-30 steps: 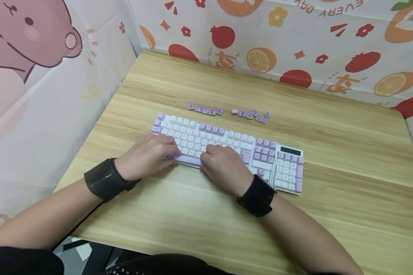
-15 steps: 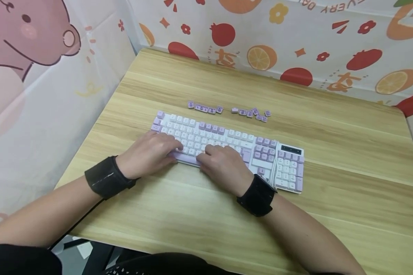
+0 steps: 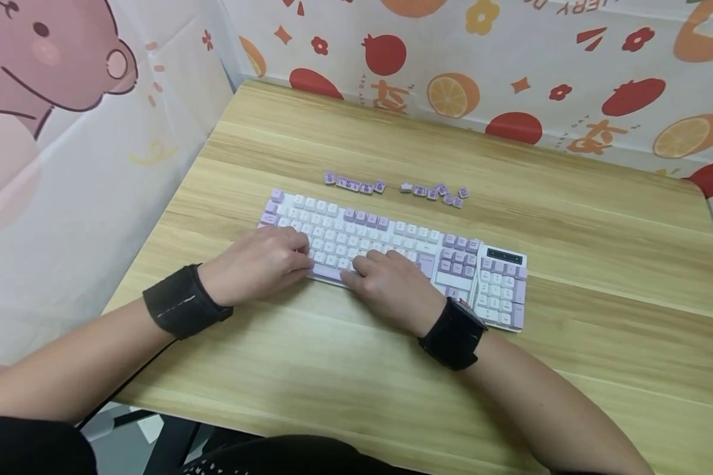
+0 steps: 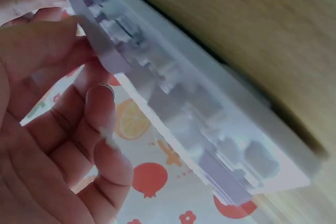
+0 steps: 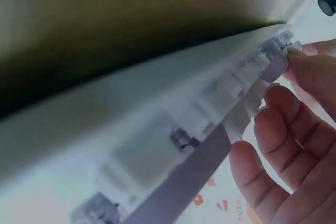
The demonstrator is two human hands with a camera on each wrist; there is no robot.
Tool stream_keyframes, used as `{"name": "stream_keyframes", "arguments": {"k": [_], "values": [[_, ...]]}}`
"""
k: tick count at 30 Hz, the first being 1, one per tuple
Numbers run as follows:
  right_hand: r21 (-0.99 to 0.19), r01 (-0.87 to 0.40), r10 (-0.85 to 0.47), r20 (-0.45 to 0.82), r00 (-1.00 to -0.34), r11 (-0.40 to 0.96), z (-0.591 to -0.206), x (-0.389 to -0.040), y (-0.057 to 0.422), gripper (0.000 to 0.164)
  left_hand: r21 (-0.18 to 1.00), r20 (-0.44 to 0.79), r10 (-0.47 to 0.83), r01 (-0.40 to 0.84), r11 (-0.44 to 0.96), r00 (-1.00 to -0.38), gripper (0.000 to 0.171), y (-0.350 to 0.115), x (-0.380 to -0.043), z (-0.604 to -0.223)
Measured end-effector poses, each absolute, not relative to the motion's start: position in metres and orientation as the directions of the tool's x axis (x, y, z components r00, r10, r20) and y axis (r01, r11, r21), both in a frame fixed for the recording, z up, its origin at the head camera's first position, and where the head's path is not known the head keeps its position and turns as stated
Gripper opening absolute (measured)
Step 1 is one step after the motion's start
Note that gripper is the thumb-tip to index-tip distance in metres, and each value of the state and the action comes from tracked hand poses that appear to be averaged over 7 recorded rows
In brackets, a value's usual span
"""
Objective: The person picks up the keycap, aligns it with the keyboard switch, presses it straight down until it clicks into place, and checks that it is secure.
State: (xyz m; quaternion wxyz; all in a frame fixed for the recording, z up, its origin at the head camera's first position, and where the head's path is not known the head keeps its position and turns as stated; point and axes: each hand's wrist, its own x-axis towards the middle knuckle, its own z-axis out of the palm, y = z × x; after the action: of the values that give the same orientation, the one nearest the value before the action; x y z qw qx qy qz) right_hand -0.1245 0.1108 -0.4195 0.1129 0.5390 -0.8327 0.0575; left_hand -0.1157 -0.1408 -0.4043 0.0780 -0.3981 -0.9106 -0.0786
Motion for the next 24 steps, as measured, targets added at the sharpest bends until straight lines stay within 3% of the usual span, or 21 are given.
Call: {"name": "stream_keyframes", "arguments": {"k": [11, 19, 24], "values": [[0.022, -0.903, -0.888, 0.193, -0.417, 0.429, -0.411, -0.125, 0.109, 0.026, 0.111, 0.217, 0.694, 0.724, 0.681, -0.687, 0.012, -0.136, -0.122, -0.405], [-0.183, -0.892, -0.877, 0.181, -0.444, 0.414, -0.402, -0.130, 0.110, 0.011, 0.207, 0.153, 0.665, 0.682, 0.702, -0.731, 0.013, -0.139, -0.121, -0.402], [-0.250, -0.865, -0.865, 0.152, -0.479, 0.435, -0.398, -0.133, 0.115, 0.010, 0.278, 0.142, 0.652, 0.662, 0.696, -0.745, 0.010, -0.139, -0.124, -0.398]]}}
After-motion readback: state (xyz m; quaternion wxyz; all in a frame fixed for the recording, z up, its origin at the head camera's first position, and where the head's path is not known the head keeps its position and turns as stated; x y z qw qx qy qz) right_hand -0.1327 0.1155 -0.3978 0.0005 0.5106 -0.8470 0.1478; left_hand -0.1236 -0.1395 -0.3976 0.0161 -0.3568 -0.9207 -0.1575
